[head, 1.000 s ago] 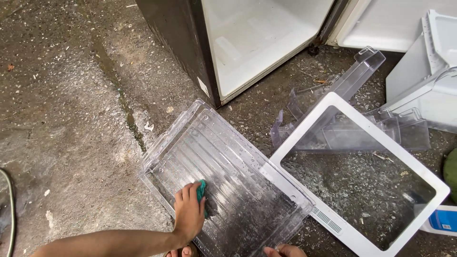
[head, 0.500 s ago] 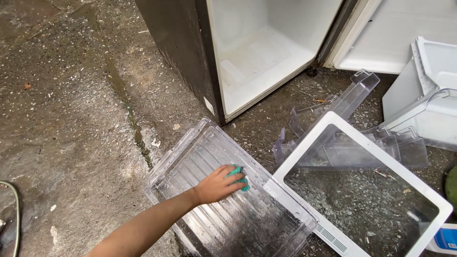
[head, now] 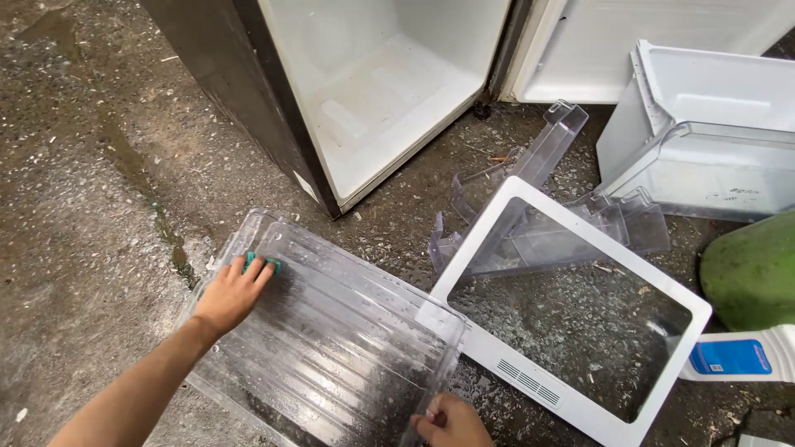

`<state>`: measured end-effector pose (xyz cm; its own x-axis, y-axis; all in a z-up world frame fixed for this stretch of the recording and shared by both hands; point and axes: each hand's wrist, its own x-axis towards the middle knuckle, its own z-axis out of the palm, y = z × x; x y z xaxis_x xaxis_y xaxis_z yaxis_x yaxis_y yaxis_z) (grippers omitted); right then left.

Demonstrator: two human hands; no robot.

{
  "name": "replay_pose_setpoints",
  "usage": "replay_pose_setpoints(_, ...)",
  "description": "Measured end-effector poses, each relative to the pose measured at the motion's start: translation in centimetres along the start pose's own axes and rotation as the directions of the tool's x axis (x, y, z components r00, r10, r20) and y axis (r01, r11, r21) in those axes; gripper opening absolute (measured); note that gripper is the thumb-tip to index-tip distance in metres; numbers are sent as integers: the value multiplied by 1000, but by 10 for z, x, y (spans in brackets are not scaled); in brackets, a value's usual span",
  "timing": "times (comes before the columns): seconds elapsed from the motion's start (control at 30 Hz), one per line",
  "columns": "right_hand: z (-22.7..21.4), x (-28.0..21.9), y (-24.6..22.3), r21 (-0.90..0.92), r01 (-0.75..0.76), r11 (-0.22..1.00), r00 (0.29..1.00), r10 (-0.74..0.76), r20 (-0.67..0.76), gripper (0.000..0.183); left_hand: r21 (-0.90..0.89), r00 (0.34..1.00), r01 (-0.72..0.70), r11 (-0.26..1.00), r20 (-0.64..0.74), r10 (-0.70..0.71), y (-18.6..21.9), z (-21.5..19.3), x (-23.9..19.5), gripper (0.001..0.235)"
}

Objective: The person cleans various refrigerator components, including a transparent door shelf, a white door frame, and a smaller clear bin, using a green cloth. They wipe the surfaces thoroughly, occasionally dipping the cloth into a green bucket of water, and place the cleaned parts on the ground next to the open refrigerator.

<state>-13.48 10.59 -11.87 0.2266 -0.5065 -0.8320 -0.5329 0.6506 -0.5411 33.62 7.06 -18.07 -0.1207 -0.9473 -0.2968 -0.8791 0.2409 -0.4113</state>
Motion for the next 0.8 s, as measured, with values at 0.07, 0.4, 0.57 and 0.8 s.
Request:
replay_pose_setpoints(0.07, 15, -4, -26, -120, 57, 991, 998, -56, 7, 16, 96, 999, 28, 995, 38, -32, -14, 8, -13, 87)
replay_pose_setpoints(0.4, 67, 74, -76, -392, 172, 904, 985, -154, 76, 27, -34, 847, 462, 886, 314, -429, -63, 61, -43, 36)
replay_pose_setpoints(0.57, 17, 17, -83, -244, 114, 963, 974, -60, 216, 20, -559, 797, 595, 577, 315, -516, -25, -59, 2, 41)
replay_pose_setpoints(0.8, -115, -67, -19, -22, -291, 956, 952, 292, 88, 21, -834, 883, 427, 349, 468, 39, 90, -256, 72, 57)
